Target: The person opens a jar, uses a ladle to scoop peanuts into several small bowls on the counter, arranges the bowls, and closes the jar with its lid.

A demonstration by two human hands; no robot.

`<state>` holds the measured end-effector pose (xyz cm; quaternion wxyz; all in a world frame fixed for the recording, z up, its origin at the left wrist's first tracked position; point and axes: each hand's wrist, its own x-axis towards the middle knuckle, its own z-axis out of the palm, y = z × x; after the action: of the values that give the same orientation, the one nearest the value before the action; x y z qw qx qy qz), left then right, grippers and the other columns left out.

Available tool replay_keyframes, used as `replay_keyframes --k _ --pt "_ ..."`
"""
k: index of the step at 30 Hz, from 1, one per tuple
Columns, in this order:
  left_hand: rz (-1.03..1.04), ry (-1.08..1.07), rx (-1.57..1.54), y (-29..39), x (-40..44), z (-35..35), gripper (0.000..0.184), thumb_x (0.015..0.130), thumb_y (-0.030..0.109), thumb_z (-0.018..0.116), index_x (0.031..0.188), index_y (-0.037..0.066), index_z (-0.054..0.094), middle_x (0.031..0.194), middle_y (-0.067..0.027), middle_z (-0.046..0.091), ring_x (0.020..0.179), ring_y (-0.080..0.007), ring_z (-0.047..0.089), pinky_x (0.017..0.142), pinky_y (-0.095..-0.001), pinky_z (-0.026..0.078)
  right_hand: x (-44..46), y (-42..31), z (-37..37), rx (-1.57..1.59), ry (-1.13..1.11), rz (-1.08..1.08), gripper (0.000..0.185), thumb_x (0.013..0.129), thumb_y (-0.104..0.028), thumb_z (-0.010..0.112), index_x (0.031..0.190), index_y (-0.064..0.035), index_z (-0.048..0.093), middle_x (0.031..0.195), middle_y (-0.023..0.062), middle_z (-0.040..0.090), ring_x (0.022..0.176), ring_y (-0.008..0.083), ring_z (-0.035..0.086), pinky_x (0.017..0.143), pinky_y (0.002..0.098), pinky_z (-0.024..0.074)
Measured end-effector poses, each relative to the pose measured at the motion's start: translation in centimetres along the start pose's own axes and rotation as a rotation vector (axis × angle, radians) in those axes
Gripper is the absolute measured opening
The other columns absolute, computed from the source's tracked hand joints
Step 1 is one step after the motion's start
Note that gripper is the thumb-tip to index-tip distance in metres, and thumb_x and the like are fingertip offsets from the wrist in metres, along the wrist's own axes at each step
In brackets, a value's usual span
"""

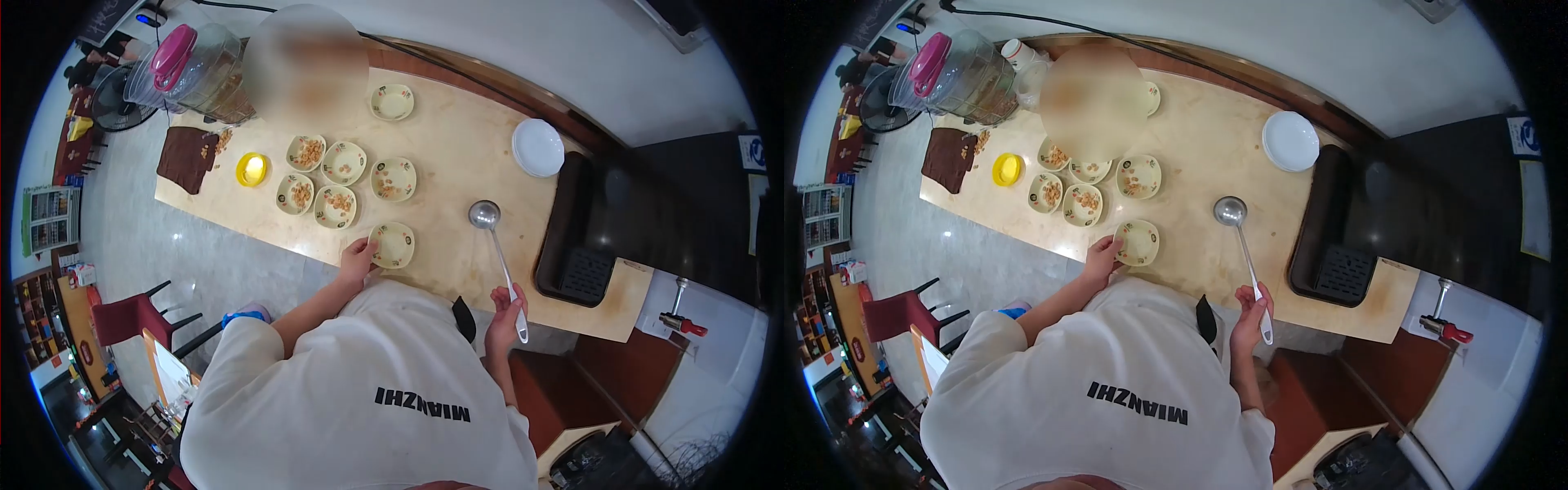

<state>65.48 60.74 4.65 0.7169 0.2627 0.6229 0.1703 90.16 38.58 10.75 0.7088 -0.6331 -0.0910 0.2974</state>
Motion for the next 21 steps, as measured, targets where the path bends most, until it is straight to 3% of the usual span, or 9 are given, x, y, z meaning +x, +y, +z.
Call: replay_keyframes --k 11,16,21 --pt "0.058 0.017 -0.084 1.6 2.1 0.1 0.030 0.095 0.020 0.064 0.118 0.000 0.062 0.104 -0.0058 0.067 0.089 -0.0140 0.067 0.079 -0.0293 0.058 -1.2 0.3 0.3 0.009 -0.082 -0.052 0.044 0.107 -0.031 0.037 0.133 0.0026 0.044 0.108 0.0170 0.062 0.101 0.0246 0.062 0.094 0.0383 0.0506" --pt "0.070 -0.009 -0.130 1.8 2.0 -1.1 0.034 0.094 0.015 0.065 0.123 -0.002 0.057 0.104 -0.0058 0.065 0.090 -0.0129 0.065 0.080 -0.0262 0.056 -2.6 0.3 2.7 0.052 -0.003 -0.051 0.044 0.106 -0.033 0.040 0.133 0.0024 0.044 0.107 0.0181 0.063 0.100 0.0251 0.062 0.094 0.0395 0.0505" --pt "-0.080 -0.039 -0.193 4.5 -2.0 -3.2 0.026 0.094 0.014 0.062 0.116 0.000 0.056 0.092 -0.0019 0.062 0.079 -0.0095 0.060 0.073 -0.0247 0.052 -3.0 -0.2 5.8 0.093 0.009 -0.052 0.045 0.106 -0.033 0.041 0.135 0.0014 0.042 0.110 0.0180 0.062 0.102 0.0250 0.062 0.095 0.0388 0.0495"
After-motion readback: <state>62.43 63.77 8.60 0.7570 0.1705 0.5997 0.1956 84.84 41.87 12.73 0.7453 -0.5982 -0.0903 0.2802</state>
